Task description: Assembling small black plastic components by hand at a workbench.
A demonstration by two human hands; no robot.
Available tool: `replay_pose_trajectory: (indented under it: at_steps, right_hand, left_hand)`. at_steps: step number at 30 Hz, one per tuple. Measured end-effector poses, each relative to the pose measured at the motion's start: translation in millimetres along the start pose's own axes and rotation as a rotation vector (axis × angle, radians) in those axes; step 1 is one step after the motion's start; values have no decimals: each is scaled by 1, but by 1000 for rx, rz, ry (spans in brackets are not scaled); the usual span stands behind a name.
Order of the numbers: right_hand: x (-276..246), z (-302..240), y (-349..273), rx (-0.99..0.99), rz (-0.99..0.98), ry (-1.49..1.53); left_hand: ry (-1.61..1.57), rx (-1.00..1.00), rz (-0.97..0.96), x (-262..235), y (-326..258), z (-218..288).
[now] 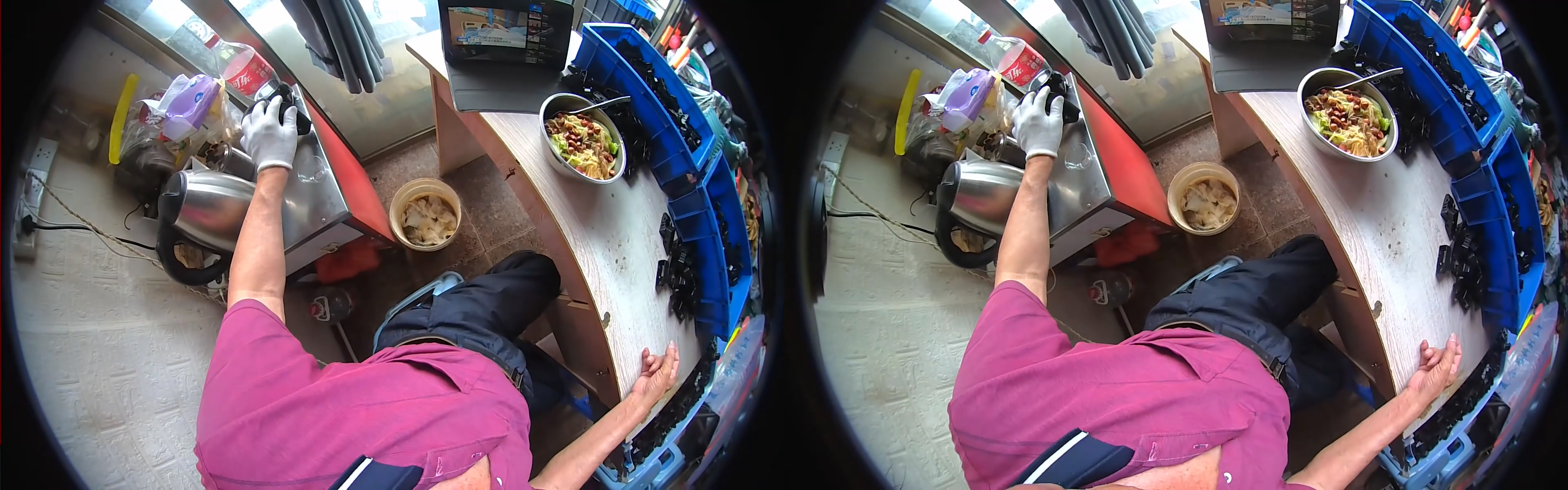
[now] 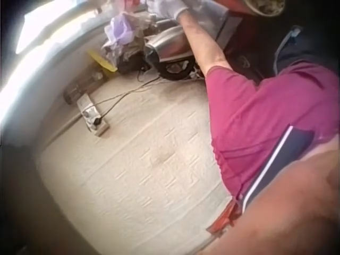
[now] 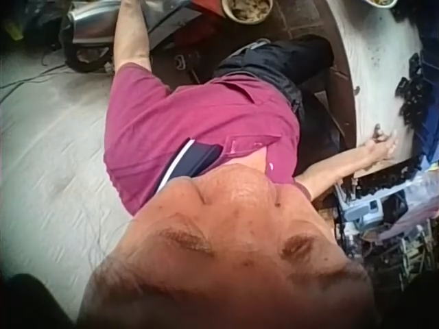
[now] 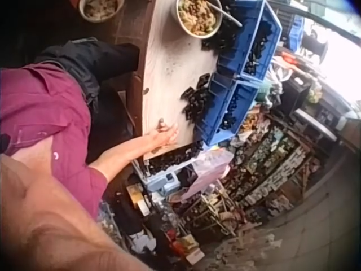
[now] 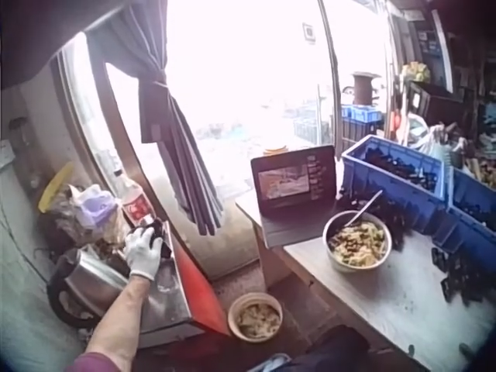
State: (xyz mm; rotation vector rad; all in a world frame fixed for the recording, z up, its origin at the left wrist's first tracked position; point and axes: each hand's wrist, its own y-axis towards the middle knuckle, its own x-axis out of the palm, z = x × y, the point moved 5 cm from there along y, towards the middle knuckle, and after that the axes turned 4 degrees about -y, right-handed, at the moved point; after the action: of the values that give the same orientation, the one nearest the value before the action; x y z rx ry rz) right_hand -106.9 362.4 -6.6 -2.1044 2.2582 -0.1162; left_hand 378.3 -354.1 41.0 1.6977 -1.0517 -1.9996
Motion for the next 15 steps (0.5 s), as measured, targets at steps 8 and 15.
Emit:
replay_pose_trajectory:
  at_steps: [8, 15]
  right_hand:
    - [0, 4, 1, -12, -8, 18]
    - [-2, 0, 5, -8, -15, 7]
  left_hand:
    - [-263, 89, 63, -50, -21, 6]
    - [-429, 117, -227, -49, -87, 29]
